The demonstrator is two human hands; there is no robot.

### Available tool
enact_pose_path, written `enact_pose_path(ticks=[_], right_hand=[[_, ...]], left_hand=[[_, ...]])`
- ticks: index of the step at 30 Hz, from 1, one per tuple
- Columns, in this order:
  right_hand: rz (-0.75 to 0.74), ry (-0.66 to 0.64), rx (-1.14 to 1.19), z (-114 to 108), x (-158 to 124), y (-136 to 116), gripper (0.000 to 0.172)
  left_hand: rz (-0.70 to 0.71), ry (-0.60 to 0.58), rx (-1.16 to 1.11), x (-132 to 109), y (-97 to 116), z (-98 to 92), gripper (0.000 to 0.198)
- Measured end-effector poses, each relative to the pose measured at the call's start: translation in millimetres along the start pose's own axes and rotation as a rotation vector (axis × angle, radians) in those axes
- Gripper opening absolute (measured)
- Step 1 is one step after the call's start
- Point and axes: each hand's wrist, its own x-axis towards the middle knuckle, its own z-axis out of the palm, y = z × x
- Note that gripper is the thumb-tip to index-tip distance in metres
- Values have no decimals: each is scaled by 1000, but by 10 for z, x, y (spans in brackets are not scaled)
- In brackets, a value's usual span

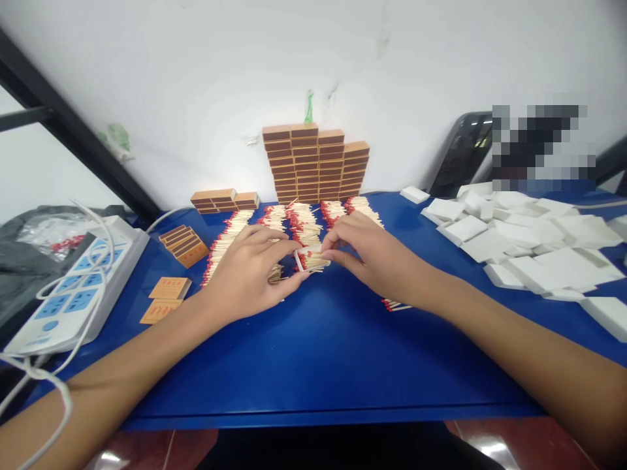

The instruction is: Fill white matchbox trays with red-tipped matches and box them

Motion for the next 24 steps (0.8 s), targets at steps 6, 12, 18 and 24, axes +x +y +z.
enact_pose_path(ticks=[6,12,18,24], right_hand=[[-95,-24,-100,50,-10,-84,16],[-117,-9,-93,-50,10,-55,13],[14,95,-266,-231,55,312,18],[36,-26,-348,-143,36,586,23]], left_hand=[[-10,-18,-3,-11,2,6,28],[-13,-21,-1,-9,7,8,29],[-6,-8,5,4,-11,-4,30],[20,-6,26,1,-40,-5,29]])
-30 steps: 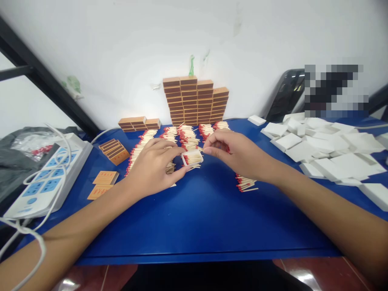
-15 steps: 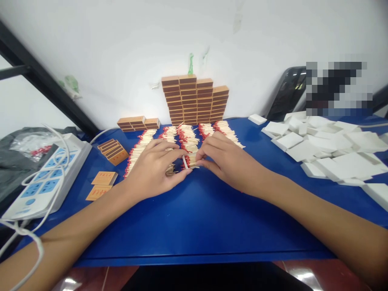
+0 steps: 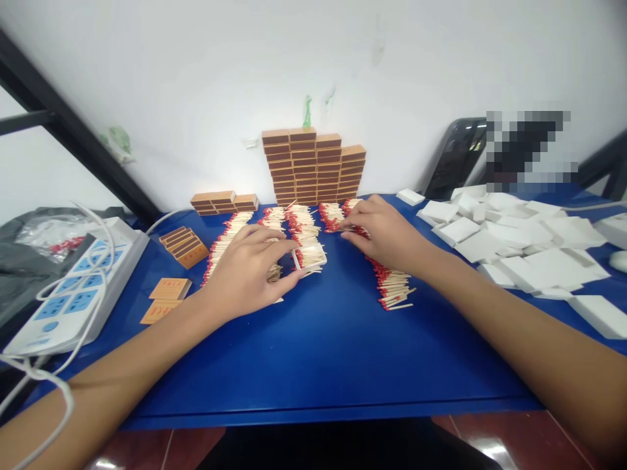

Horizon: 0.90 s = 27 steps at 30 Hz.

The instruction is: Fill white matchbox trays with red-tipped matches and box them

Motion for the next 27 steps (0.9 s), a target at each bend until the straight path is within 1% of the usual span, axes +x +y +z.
enact_pose_path(ticks=[4,8,12,15,17,20,25,27], right_hand=[[35,-15,-45,59,-6,43,23],[31,-37,0,75,-3,69,21],[20,-31,0,67,-3,75,18],[32,-21,-25,55,-8,82,19],[30,-38,-34,50,-11,86,21],[28,-57,-36,48,-13,86,20],[45,-42,-26,34,-12,88,16],[43,-43,-18,29,-13,95,17]], left_hand=[[10,5,9,1,4,-4,29],[-14,-4,5,9,23,-11,26],[0,-6,-7,9,15,-9,26],[26,-2,-1,3,3,-8,28],[30,-5,2,2,1,-10,28],[18,-13,-1,6,6,-14,27],[2,-17,-5,11,21,-19,25],[-5,-13,2,8,25,-19,25]])
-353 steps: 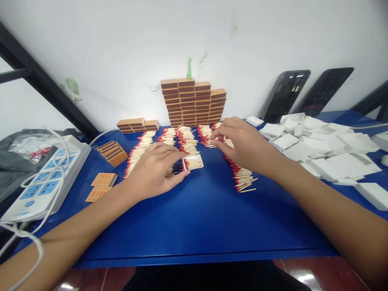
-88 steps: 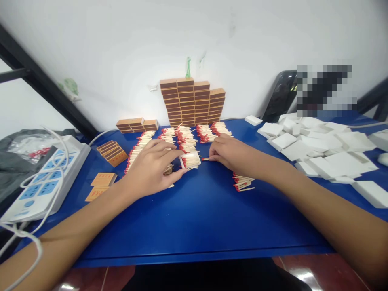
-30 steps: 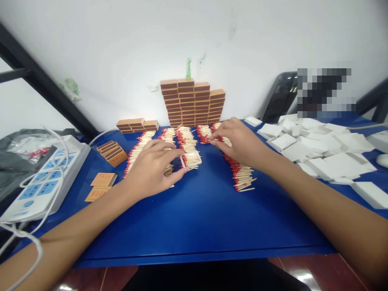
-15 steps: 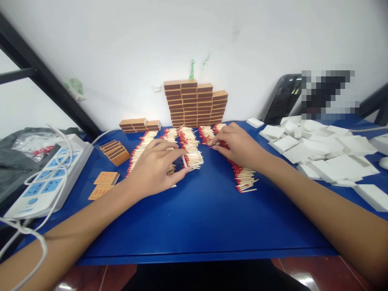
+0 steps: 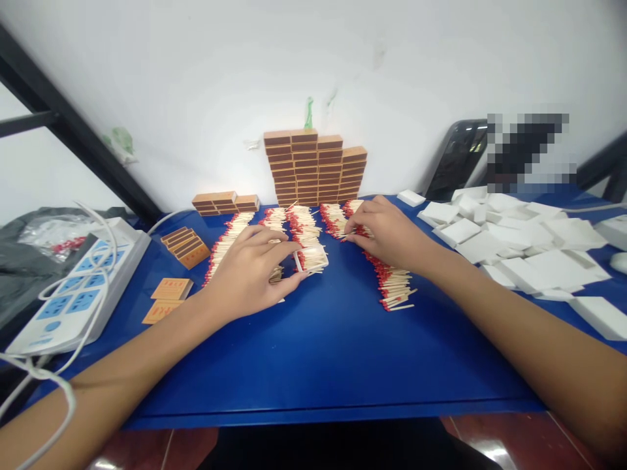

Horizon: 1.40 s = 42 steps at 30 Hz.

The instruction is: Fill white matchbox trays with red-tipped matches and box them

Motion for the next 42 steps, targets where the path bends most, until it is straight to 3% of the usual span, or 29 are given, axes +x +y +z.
enact_pose_path(ticks=[6,25,31,42], right_hand=[[-10,-24,11,31,-10,31,22],[47,-90,-59,71,-5,-46,10],[46,-124,-93,58,-2,-40,18],[89,-144,30,-33,-4,-271,15]], left_hand=[[36,12,10,-12,-14,12,26],[46,-14,25,-22,-40,23,32],[65,4,20,-18,-44,37,31],[52,-9,19,-15,-55,34,32]])
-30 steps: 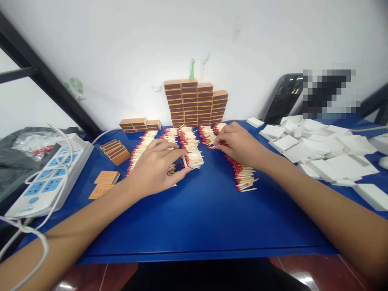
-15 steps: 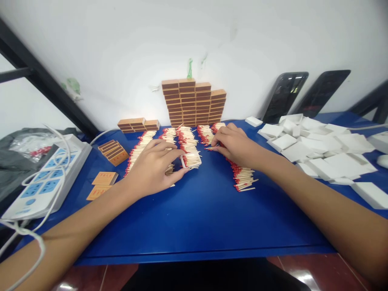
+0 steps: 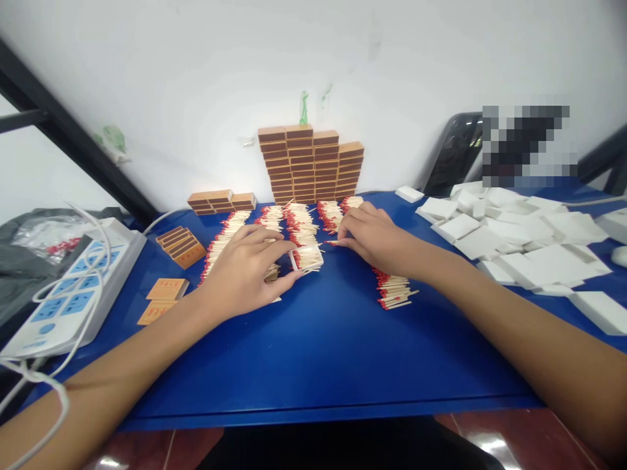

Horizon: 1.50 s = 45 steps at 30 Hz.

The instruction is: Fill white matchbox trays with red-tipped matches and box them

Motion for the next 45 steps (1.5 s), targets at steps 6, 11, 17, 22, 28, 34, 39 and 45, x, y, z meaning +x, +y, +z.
enact_pose_path(ticks=[6,11,17,22,28,34,39,45], right_hand=[[-93,-6,109,-63,-53,-47,18],[-131,-59,40,-16,-70,-90,14],[-113,-56,50,-61,-70,-69,9],[-130,-67,88,-104,-64,-59,12],[-119,-102,100,-121,-66,-57,15],[-165,-86,26,-81,-79,-49,16],[-177,-90,-149,-33,-102,-118,22],[-174,-53,-256,-37,-112,-180,26]], left_hand=[[1,-10,5,-6,-8,5,31],[-7,-11,12,-4,-6,-2,34],[-13,-16,1,-5,-4,1,32],[-2,-4,5,-9,-12,8,32],[2,-3,8,-6,0,-6,33],[-13,-11,3,-9,-5,-3,31],[-11,-12,2,-2,-12,1,31],[-26,-30,-20,4,-4,-5,31]])
